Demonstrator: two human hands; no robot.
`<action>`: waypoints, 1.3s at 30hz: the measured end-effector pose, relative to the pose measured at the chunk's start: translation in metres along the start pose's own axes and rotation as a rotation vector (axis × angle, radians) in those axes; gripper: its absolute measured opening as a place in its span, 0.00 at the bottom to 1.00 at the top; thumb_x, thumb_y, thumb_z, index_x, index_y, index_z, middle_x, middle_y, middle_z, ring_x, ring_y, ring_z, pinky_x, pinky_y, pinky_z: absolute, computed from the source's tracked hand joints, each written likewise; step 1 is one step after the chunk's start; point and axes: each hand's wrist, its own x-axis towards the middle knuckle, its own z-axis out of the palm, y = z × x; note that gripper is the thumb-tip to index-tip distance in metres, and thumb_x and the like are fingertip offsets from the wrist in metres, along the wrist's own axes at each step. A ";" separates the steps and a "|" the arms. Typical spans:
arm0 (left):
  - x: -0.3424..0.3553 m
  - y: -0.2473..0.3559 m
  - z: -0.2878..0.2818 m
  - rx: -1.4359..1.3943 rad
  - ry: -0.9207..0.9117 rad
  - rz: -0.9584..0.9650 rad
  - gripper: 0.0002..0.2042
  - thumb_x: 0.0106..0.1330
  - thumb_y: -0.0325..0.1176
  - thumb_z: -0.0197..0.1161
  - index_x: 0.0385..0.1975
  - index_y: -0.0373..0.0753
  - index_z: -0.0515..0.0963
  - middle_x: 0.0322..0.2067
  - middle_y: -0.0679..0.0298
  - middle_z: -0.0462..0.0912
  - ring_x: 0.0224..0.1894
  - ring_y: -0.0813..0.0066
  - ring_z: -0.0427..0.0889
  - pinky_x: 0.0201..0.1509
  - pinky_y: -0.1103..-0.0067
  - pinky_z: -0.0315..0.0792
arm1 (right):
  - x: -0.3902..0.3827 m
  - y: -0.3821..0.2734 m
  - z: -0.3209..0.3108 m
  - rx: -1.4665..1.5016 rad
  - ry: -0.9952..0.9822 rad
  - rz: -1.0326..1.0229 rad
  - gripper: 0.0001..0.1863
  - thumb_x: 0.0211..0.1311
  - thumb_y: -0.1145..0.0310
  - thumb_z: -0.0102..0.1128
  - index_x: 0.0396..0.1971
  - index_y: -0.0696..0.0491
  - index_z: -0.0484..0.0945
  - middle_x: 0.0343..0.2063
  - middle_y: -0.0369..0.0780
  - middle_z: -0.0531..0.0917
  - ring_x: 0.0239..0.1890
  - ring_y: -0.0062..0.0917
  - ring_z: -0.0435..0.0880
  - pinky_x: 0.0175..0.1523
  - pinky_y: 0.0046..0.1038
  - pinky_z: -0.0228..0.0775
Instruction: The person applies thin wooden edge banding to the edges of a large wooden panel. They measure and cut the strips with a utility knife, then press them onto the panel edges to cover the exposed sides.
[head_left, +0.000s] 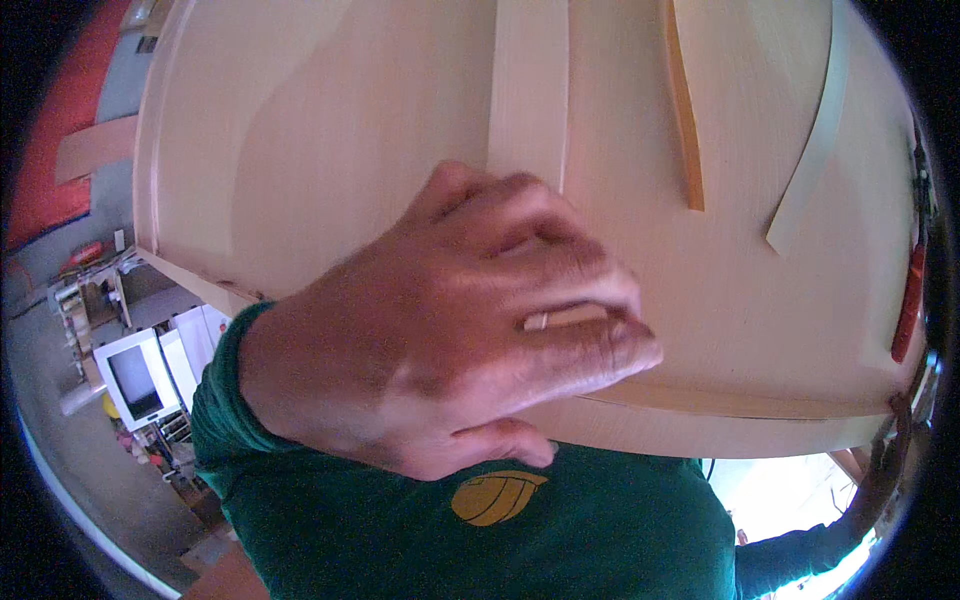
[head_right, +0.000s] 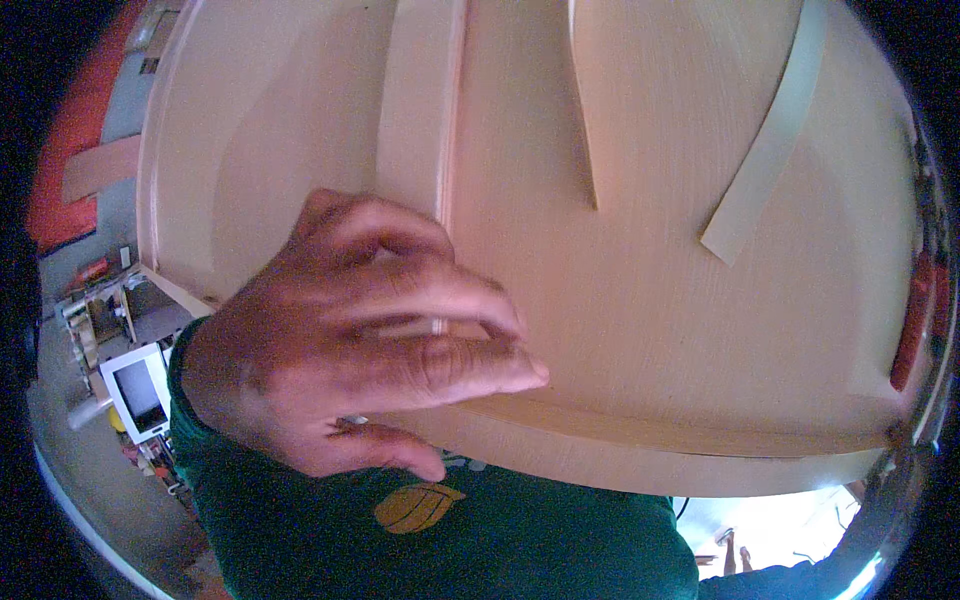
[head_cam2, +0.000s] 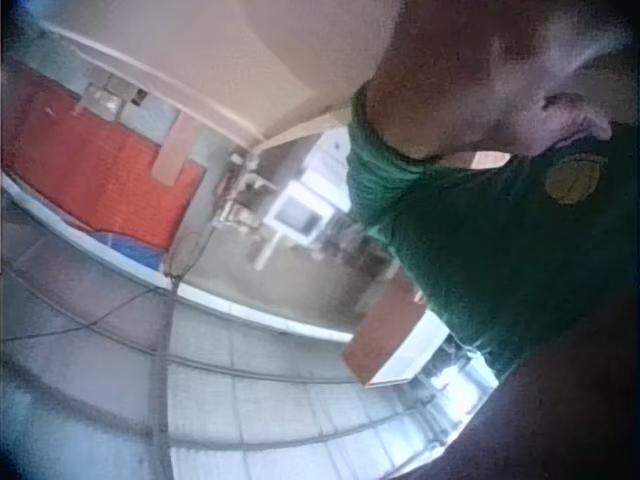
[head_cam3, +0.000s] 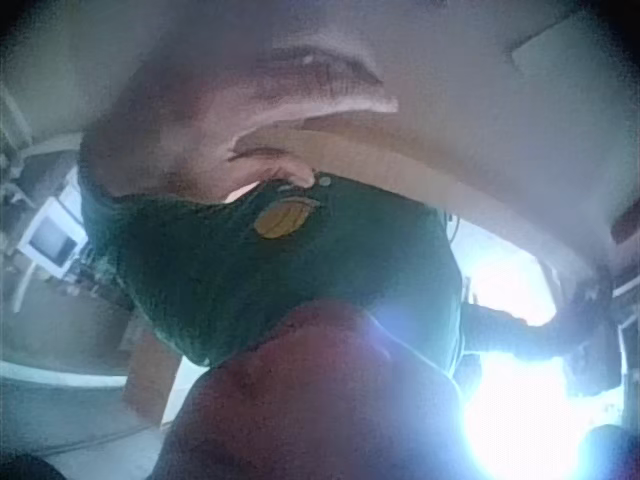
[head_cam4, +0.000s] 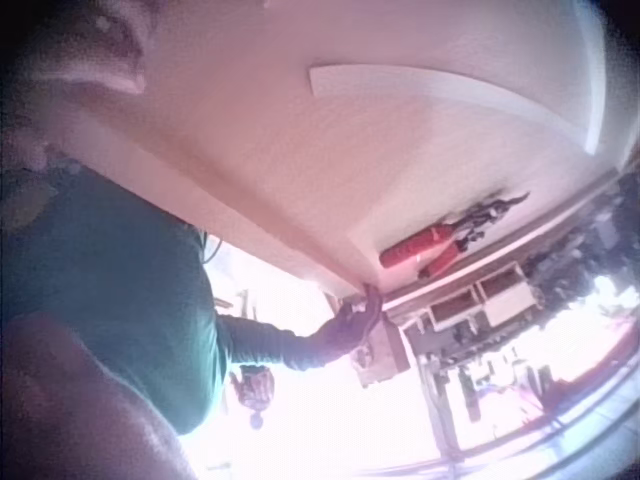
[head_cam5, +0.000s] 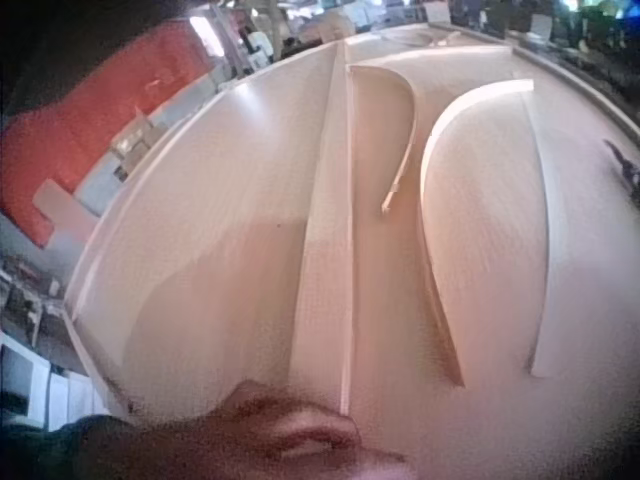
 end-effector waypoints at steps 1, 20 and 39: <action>0.001 -0.002 0.007 -0.010 0.018 0.030 0.27 0.61 0.57 0.73 0.58 0.53 0.89 0.53 0.71 0.87 0.53 0.65 0.80 0.61 0.62 0.68 | -0.006 -0.005 -0.002 0.015 0.010 0.020 0.26 0.82 0.63 0.48 0.74 0.51 0.71 0.71 0.44 0.76 0.77 0.36 0.70 0.78 0.44 0.66; -0.022 0.023 0.000 0.072 -0.197 -0.046 0.15 0.57 0.35 0.77 0.45 0.42 0.91 0.36 0.68 0.87 0.44 0.60 0.79 0.55 0.61 0.69 | -0.015 -0.082 -0.018 0.002 0.091 -0.092 0.25 0.59 0.82 0.64 0.58 0.51 0.86 0.63 0.47 0.84 0.67 0.41 0.84 0.68 0.39 0.78; 0.166 0.159 0.045 0.256 -0.259 0.039 0.31 0.65 0.46 0.75 0.63 0.34 0.77 0.52 0.52 0.80 0.56 0.50 0.80 0.63 0.60 0.74 | -0.022 0.000 -0.008 -0.004 0.193 -0.242 0.24 0.57 0.82 0.67 0.54 0.46 0.85 0.55 0.39 0.84 0.60 0.41 0.83 0.63 0.41 0.81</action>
